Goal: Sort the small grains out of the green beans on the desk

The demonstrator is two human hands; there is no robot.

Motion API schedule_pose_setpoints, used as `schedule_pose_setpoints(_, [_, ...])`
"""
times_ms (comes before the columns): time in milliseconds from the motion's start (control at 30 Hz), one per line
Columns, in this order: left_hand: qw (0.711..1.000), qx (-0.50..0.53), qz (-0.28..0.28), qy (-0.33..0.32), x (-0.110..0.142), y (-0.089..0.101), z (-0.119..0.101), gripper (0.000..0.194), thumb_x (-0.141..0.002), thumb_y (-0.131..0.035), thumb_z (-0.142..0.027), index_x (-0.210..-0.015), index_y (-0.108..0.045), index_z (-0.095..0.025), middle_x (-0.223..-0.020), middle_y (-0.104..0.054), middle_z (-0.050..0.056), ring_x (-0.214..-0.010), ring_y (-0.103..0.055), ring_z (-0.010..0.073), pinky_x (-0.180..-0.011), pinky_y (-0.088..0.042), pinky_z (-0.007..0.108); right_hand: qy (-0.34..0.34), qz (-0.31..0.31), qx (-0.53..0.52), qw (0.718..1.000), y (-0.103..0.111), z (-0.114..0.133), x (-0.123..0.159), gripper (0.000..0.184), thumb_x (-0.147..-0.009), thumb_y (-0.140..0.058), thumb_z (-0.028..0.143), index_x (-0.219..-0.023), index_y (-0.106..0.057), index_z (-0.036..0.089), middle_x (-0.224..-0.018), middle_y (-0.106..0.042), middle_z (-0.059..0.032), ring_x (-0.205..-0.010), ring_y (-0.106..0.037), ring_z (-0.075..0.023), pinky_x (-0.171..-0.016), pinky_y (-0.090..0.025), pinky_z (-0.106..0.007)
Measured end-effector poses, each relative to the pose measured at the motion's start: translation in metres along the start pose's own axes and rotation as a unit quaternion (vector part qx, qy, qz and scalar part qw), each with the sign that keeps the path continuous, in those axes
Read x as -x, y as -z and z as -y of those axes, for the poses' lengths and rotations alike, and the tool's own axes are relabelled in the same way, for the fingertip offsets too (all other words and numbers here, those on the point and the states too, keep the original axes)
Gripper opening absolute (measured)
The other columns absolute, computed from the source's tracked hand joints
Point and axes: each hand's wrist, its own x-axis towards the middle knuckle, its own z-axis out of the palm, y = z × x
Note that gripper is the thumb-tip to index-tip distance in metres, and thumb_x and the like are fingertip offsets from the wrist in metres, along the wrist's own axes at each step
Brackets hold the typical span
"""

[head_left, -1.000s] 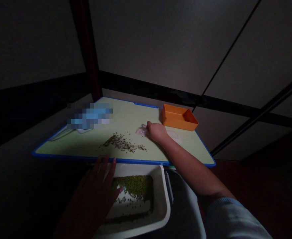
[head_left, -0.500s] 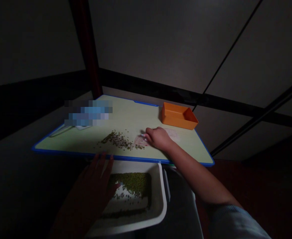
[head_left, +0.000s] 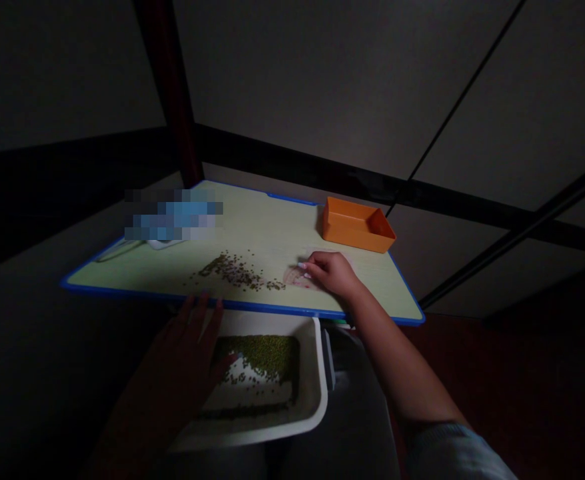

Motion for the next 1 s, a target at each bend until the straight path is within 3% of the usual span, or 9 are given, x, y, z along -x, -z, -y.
schedule_pose_setpoints(267, [1.000, 0.009, -0.002, 0.004, 0.000, 0.001, -0.001, 0.075, -0.093, -0.042, -0.055, -0.151, -0.037, -0.009, -0.162, -0.039, 0.025, -0.154, -0.032, 0.0410, -0.118, -0.040, 0.057, 0.005, 0.028, -0.064, 0.998, -0.001, -0.003, 0.002, 0.028, -0.094, -0.066, 0.034, -0.072, -0.064, 0.017, -0.059, -0.054, 0.0049, -0.056, -0.045, -0.0098, -0.056, -0.030, -0.023])
schedule_pose_setpoints(467, [1.000, 0.002, 0.003, 0.001, 0.000, 0.002, -0.003, 0.074, -0.093, -0.043, -0.051, -0.152, -0.036, -0.007, -0.162, -0.038, 0.028, -0.153, -0.034, 0.0432, -0.116, -0.042, 0.057, -0.004, 0.007, -0.115, 0.993, 0.000, -0.005, 0.004, 0.032, -0.091, -0.067, 0.039, -0.069, -0.062, 0.017, -0.058, -0.052, 0.0047, -0.054, -0.045, -0.0104, -0.054, -0.030, -0.023])
schedule_pose_setpoints(633, [1.000, 0.003, -0.010, -0.007, 0.002, 0.002, -0.002, 0.074, -0.094, -0.041, -0.053, -0.153, -0.033, -0.009, -0.162, -0.038, 0.028, -0.154, -0.032, 0.0416, -0.117, -0.041, 0.057, -0.006, 0.025, -0.096, 0.995, 0.000, -0.005, 0.005, 0.033, -0.091, -0.067, 0.039, -0.067, -0.059, 0.018, -0.057, -0.051, 0.0052, -0.054, -0.043, -0.0104, -0.054, -0.029, -0.023])
schedule_pose_setpoints(867, [1.000, 0.001, 0.003, -0.004, 0.003, 0.000, -0.001, 0.075, -0.094, -0.040, -0.055, -0.155, -0.030, -0.011, -0.164, -0.037, 0.025, -0.156, -0.030, 0.0402, -0.119, -0.040, 0.056, 0.009, -0.007, -0.061, 0.998, 0.002, -0.001, 0.009, 0.032, -0.092, -0.065, 0.038, -0.067, -0.060, 0.019, -0.059, -0.053, 0.0033, -0.056, -0.045, -0.0111, -0.057, -0.029, -0.025])
schedule_pose_setpoints(1000, [1.000, -0.009, -0.020, -0.013, 0.004, -0.004, 0.000, 0.078, -0.094, -0.044, -0.053, -0.155, -0.027, -0.009, -0.162, -0.037, 0.029, -0.154, -0.032, 0.0425, -0.118, -0.040, 0.056, 0.029, 0.000, -0.074, 0.997, 0.001, -0.001, 0.011, 0.032, -0.093, -0.064, 0.039, -0.067, -0.060, 0.019, -0.059, -0.053, 0.0027, -0.056, -0.045, -0.0117, -0.056, -0.028, -0.026])
